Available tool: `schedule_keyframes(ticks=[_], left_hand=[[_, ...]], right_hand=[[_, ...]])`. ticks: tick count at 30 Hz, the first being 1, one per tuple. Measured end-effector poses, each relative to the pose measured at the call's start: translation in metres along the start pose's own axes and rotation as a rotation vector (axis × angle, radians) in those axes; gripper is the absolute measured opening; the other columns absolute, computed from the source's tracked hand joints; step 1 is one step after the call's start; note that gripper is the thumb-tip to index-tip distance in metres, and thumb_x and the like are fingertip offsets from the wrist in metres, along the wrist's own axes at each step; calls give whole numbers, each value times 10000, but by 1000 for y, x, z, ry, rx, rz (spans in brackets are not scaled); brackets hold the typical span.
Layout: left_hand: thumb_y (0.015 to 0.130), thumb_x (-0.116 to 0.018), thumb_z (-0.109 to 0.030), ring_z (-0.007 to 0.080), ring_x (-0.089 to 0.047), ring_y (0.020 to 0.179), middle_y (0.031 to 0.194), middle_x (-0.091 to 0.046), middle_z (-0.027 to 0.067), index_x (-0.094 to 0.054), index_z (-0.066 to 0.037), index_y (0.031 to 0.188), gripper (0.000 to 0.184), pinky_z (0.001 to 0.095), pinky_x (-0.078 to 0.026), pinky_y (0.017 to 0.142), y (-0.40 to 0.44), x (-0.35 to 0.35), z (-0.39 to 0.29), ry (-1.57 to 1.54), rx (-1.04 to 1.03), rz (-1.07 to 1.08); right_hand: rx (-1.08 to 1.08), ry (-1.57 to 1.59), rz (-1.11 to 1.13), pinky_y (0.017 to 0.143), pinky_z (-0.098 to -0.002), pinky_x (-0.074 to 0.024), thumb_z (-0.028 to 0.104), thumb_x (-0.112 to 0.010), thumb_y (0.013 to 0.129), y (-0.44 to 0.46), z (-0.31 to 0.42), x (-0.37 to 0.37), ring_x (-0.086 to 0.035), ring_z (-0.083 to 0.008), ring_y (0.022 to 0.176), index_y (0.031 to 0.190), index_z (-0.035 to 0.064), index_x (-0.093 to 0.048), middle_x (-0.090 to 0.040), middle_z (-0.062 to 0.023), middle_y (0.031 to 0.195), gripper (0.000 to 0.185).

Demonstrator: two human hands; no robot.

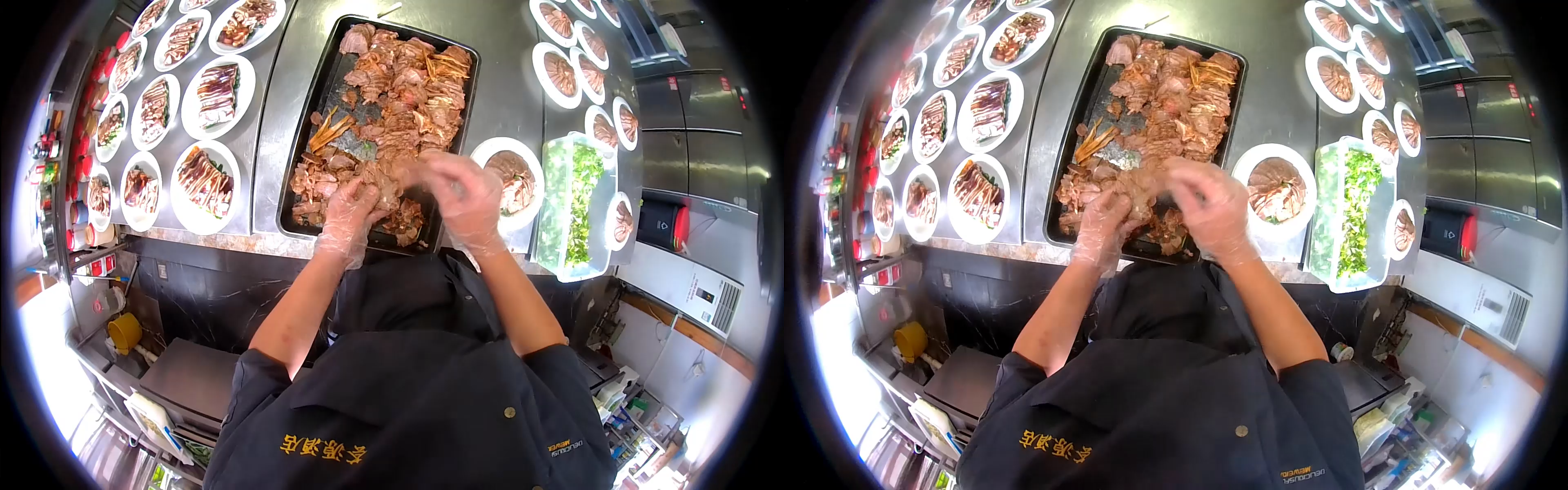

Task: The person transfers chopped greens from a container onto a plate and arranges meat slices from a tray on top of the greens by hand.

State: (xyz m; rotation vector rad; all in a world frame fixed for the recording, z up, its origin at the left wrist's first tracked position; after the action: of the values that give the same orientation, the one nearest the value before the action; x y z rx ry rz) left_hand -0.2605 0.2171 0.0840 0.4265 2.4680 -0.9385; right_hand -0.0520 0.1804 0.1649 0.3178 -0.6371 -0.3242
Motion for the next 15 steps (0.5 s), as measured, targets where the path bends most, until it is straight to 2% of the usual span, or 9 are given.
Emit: schedule_keyframes(ticks=[1,2,3,4,10,15], left_hand=[[1111,-679,-161,162,-701,1125,1284,-690,49,-593,-40,1463,382,309,-612,922,-2,-5,-3,-35,8,9],[1111,-679,-161,162,-701,1125,1284,-690,49,-593,-40,1463,382,309,-612,922,-2,-8,-3,-33,5,11],[1118,-666,-147,186,-698,1161,1302,-699,66,-592,-40,1467,373,355,-606,972,-3,-10,-3,-97,-17,20],[1124,-654,-133,211,-695,1197,1319,-708,82,-590,-39,1470,364,401,-599,1022,-2,-11,-3,-162,-39,29],[1119,-637,-115,209,-646,1289,1358,-691,89,-585,-33,1455,350,452,-558,1090,1,-13,12,-236,-39,-31],[1092,-676,-77,221,-690,1231,1350,-703,115,-577,-4,1458,386,391,-590,1031,-11,-35,0,-164,3,-33]], right_hand=[[2,-1,-5,889,-364,-661,41,-802,937,-3,-5,-3,-804,-278,1064,1096,66,-787,-809,-117,1173,161],[182,-93,78,921,-391,-659,32,-790,913,-6,-7,-9,-792,-304,1103,1097,72,-795,-802,-112,1210,188],[361,-184,162,953,-417,-657,22,-779,889,-11,-12,-15,-780,-331,1141,1098,77,-803,-795,-107,1246,217],[324,-216,199,1007,-427,-645,18,-744,886,-25,-20,-21,-760,-328,1197,1140,84,-800,-773,-119,1309,268],[324,-182,234,1057,-434,-627,11,-727,879,-45,-31,-24,-736,-345,1254,1204,39,-790,-764,-150,1318,332],[327,-117,264,1100,-452,-604,0,-726,863,-56,-41,-15,-724,-367,1274,1228,29,-782,-759,-162,1324,371]])
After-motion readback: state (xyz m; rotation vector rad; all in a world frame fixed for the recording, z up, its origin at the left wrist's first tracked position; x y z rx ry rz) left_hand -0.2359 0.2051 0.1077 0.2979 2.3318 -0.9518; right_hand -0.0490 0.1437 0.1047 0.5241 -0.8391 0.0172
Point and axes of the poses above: each hand's wrist, its own y-axis towards the middle knuckle, its own x-axis out of the back of the hand, z = x × y, the point moved 1 cm from there along y, towards the middle knuckle
